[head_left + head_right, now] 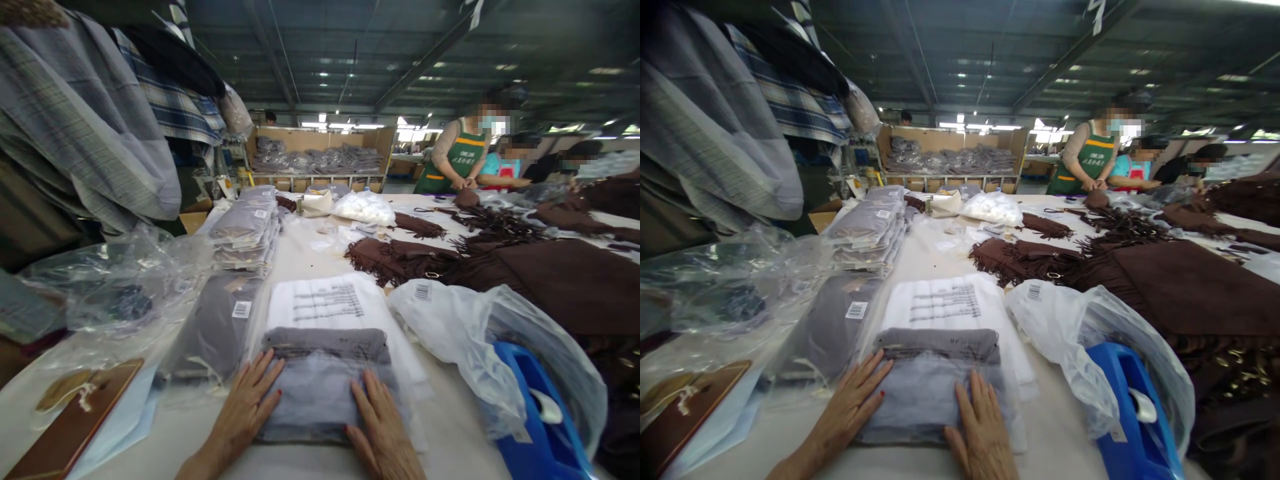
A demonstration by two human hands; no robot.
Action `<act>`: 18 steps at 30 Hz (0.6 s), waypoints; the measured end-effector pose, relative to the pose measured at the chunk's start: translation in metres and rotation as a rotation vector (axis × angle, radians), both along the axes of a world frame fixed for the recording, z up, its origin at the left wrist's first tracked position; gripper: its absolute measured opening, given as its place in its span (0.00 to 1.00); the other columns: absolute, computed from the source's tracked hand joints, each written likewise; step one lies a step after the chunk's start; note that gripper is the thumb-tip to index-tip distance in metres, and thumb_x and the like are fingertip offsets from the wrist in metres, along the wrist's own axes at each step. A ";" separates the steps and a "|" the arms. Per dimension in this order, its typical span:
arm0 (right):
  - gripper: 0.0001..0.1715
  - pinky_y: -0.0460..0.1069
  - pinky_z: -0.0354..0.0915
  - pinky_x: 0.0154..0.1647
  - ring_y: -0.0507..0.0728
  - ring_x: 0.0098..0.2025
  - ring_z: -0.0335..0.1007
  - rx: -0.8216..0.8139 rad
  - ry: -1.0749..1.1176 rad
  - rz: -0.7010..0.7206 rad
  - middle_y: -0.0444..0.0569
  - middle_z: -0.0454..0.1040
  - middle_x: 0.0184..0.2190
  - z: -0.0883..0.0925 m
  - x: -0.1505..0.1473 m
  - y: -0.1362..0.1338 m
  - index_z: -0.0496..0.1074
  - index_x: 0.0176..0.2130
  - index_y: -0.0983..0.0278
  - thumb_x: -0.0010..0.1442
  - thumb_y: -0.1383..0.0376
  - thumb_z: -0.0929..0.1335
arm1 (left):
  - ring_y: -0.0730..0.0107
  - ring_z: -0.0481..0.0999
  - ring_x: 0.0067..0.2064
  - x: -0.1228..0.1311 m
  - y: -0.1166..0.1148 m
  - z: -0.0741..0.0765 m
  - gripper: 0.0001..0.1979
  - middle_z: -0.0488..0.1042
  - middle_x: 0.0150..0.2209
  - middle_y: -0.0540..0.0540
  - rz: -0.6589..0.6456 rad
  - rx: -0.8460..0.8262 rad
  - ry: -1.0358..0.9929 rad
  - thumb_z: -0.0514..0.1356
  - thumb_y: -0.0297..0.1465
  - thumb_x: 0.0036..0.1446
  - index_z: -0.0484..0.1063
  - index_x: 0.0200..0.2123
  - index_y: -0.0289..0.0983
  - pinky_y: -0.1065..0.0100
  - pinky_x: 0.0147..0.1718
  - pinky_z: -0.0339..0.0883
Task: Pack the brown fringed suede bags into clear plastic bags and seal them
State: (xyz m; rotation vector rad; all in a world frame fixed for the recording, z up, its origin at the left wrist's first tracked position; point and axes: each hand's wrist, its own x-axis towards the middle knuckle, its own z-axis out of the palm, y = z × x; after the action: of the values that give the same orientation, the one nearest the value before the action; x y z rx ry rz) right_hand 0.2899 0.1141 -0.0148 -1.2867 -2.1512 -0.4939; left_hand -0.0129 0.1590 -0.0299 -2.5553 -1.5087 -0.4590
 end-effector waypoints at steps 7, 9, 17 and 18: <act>0.17 0.54 0.66 0.49 0.59 0.47 0.70 -0.051 0.347 -0.442 0.52 0.74 0.45 0.057 0.131 -0.070 0.69 0.48 0.61 0.60 0.60 0.64 | 0.55 0.62 0.60 -0.012 0.009 -0.025 0.24 0.54 0.63 0.45 -0.088 0.065 -0.077 0.45 0.36 0.64 0.50 0.63 0.50 0.48 0.52 0.64; 0.23 0.58 0.66 0.47 0.63 0.44 0.70 -0.066 0.508 -0.708 0.56 0.75 0.40 0.070 0.171 -0.087 0.73 0.38 0.64 0.56 0.49 0.64 | 0.55 0.61 0.60 -0.015 0.012 -0.031 0.25 0.52 0.64 0.47 -0.102 0.061 -0.106 0.45 0.34 0.64 0.48 0.63 0.51 0.49 0.52 0.64; 0.25 0.51 0.65 0.33 0.60 0.32 0.70 -0.532 1.122 -0.872 0.48 0.77 0.28 0.075 0.199 -0.082 0.78 0.27 0.61 0.40 0.44 0.67 | 0.58 0.59 0.61 -0.012 0.011 -0.032 0.27 0.51 0.63 0.56 -0.074 0.043 -0.189 0.44 0.32 0.63 0.40 0.62 0.59 0.48 0.52 0.64; 0.24 0.50 0.64 0.30 0.58 0.29 0.69 -0.537 1.159 -0.848 0.48 0.76 0.26 0.075 0.196 -0.079 0.77 0.26 0.61 0.40 0.45 0.67 | 0.57 0.60 0.61 -0.011 0.011 -0.030 0.27 0.49 0.63 0.56 -0.071 0.034 -0.200 0.44 0.32 0.63 0.41 0.62 0.60 0.47 0.51 0.64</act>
State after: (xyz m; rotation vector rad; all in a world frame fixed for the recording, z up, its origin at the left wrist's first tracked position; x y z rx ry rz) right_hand 0.4860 0.0349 0.0601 -2.0437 -0.7172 0.5069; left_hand -0.0239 0.1701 -0.0600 -2.6105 -1.4586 -0.7636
